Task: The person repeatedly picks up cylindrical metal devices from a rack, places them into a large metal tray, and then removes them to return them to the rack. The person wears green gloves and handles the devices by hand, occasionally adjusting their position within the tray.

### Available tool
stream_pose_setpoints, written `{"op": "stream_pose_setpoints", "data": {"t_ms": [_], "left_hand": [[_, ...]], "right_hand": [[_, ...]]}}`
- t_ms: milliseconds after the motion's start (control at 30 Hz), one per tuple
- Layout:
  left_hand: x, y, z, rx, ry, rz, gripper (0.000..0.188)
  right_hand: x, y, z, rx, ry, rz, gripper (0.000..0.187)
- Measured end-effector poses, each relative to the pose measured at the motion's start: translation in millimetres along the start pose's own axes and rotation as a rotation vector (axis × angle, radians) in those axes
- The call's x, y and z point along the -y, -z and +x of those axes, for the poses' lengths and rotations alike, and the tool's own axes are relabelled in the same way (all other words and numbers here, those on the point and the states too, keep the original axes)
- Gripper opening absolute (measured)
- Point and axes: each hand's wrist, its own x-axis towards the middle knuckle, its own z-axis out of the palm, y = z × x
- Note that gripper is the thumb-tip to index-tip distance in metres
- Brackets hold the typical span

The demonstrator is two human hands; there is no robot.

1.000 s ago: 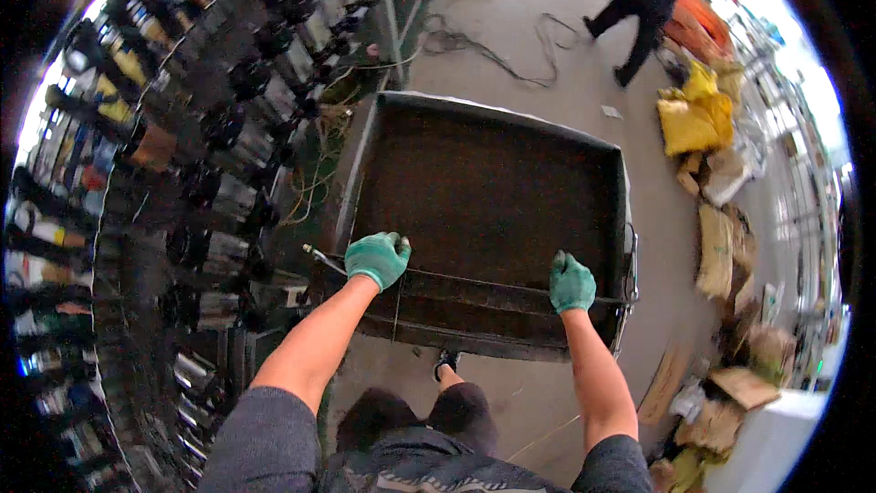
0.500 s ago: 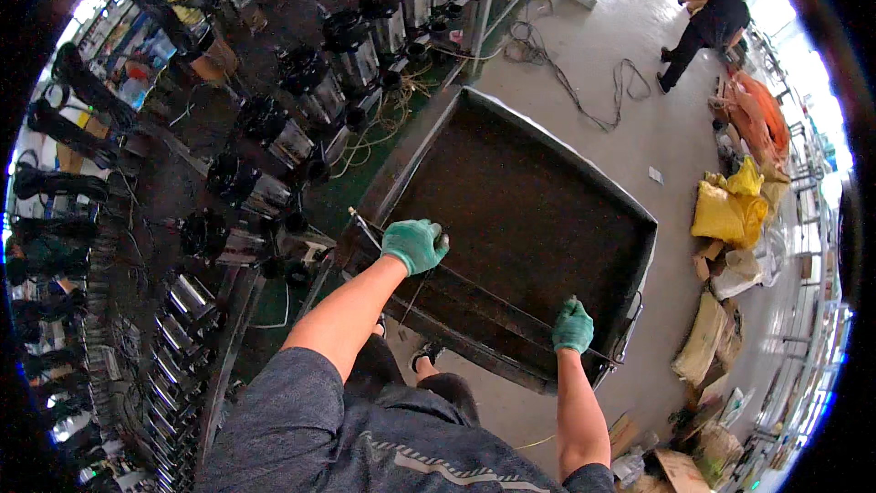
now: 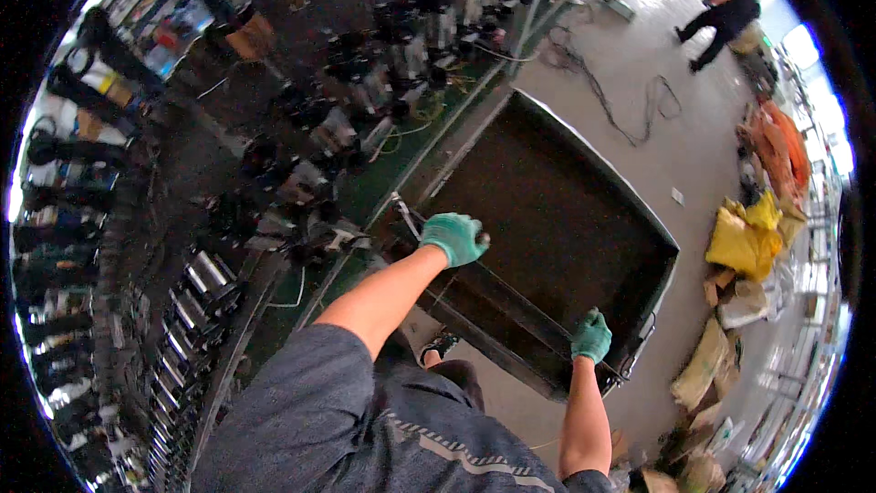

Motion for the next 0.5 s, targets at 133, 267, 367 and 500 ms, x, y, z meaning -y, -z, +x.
{"op": "stream_pose_setpoints", "data": {"t_ms": [133,267,367,500], "left_hand": [[5.8,10.6,-6.5,0.032,-0.053,-0.152,0.047],[39.8,17.8,-41.1,-0.676,-0.175,-0.554,0.030],[80.5,83.7,-131.4,-0.979,0.012,-0.464,0.024],[183.5,152.9,-237.8,-1.481,0.529,-0.518,0.019]], "right_hand": [[-3.6,-4.1,0.7,-0.044,0.055,0.104,0.049],[4.3,-1.6,-3.3,-0.015,0.062,0.073,0.050],[1.6,-0.1,-6.3,-0.044,0.068,0.145,0.050],[-10.1,-0.7,-6.6,0.016,0.083,0.047,0.054]]}}
